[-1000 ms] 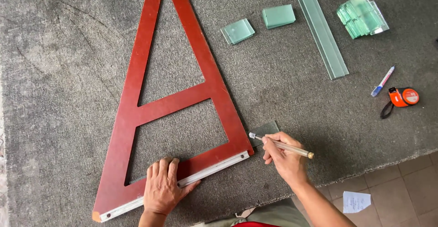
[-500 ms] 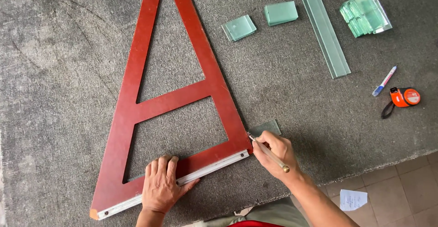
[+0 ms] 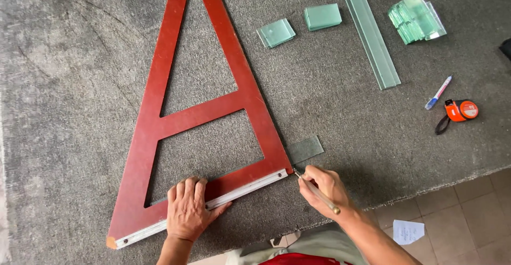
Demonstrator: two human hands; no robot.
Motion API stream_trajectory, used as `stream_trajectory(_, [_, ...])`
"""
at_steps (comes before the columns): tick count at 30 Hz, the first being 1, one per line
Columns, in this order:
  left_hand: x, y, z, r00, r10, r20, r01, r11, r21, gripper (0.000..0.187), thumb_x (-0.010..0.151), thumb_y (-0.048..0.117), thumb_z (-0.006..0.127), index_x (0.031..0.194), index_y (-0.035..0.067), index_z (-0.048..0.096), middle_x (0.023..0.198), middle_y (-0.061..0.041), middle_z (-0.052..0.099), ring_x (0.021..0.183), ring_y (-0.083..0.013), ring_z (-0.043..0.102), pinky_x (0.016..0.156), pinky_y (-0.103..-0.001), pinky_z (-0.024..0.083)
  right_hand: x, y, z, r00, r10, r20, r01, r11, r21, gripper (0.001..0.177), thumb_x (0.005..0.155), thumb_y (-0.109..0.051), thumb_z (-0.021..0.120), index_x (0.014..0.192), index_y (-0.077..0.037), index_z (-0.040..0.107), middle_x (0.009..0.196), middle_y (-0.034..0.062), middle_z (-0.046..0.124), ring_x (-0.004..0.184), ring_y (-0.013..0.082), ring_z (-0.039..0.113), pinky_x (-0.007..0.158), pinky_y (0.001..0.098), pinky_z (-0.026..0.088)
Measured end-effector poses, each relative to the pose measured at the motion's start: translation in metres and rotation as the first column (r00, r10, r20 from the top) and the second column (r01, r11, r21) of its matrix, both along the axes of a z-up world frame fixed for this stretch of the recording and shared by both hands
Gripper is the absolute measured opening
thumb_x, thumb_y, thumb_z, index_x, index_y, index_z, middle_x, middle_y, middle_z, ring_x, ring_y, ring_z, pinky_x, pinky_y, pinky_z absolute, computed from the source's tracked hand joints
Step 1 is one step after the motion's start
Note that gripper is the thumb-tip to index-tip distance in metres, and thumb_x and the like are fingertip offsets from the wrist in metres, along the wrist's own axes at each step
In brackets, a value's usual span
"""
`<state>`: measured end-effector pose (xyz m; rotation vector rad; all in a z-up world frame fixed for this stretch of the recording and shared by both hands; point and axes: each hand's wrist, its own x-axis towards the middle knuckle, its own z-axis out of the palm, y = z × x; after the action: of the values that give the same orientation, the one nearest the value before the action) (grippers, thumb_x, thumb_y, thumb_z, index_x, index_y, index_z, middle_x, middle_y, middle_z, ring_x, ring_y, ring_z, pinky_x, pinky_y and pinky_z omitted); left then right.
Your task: Measuring, marking, and cutting glass pieces on a workshop table using a glass cutter and square ruler.
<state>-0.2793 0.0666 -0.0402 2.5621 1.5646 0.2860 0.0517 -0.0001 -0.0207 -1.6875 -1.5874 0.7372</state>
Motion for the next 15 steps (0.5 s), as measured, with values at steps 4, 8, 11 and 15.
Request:
stream_trajectory(4, [0.004, 0.0, 0.005, 1.0, 0.015, -0.02, -0.016, 0.996, -0.083, 0.084, 0.066, 0.072, 0.075, 0.117, 0.006, 0.063, 0.105, -0.009, 0.059, 0.1, -0.0285, 0.056, 0.089, -0.043, 0.042, 0.005, -0.001, 0.005, 1.0, -0.001, 0.01, 0.002, 0.995, -0.101, 0.019, 0.084, -0.003, 0.069, 0.076, -0.002, 0.053, 0.064, 0.01, 0.062, 0.051, 0.0195, 0.063, 0.048, 0.0376, 0.047])
stream_trajectory(8, [-0.007, -0.003, 0.011, 0.995, 0.011, -0.099, -0.031, 0.981, -0.194, 0.085, 0.066, 0.072, 0.077, 0.118, 0.006, 0.062, 0.102, -0.009, 0.058, 0.1, -0.0288, 0.055, 0.087, -0.042, 0.043, 0.013, -0.005, 0.027, 0.994, 0.044, -0.097, -0.042, 0.999, 0.016, 0.006, 0.084, 0.001, 0.056, 0.088, -0.002, 0.054, 0.077, 0.0091, 0.058, 0.064, 0.0216, 0.061, 0.06, 0.0349, 0.051])
stream_trajectory(11, [-0.031, -0.033, 0.005, 1.0, -0.011, -0.023, 0.007, 0.988, -0.152, 0.089, 0.059, 0.071, 0.081, 0.113, 0.003, 0.062, 0.102, -0.013, 0.058, 0.096, -0.0328, 0.056, 0.085, -0.045, 0.044, 0.024, -0.028, 0.005, 0.996, -0.017, -0.089, -0.004, 0.973, -0.229, 0.005, 0.083, -0.001, 0.055, 0.087, -0.004, 0.058, 0.069, 0.0041, 0.063, 0.063, 0.0161, 0.065, 0.061, 0.0325, 0.051])
stream_trajectory(15, [-0.09, -0.058, -0.024, 0.99, -0.117, 0.077, 0.123, 0.99, -0.069, 0.09, 0.058, 0.071, 0.081, 0.108, -0.001, 0.062, 0.101, -0.015, 0.061, 0.092, -0.0332, 0.057, 0.076, -0.045, 0.043, -0.001, -0.055, -0.003, 0.979, -0.099, -0.177, -0.012, 0.843, -0.538, 0.004, 0.089, -0.007, 0.058, 0.09, -0.004, 0.059, 0.065, 0.0065, 0.063, 0.06, 0.0179, 0.059, 0.059, 0.0345, 0.05])
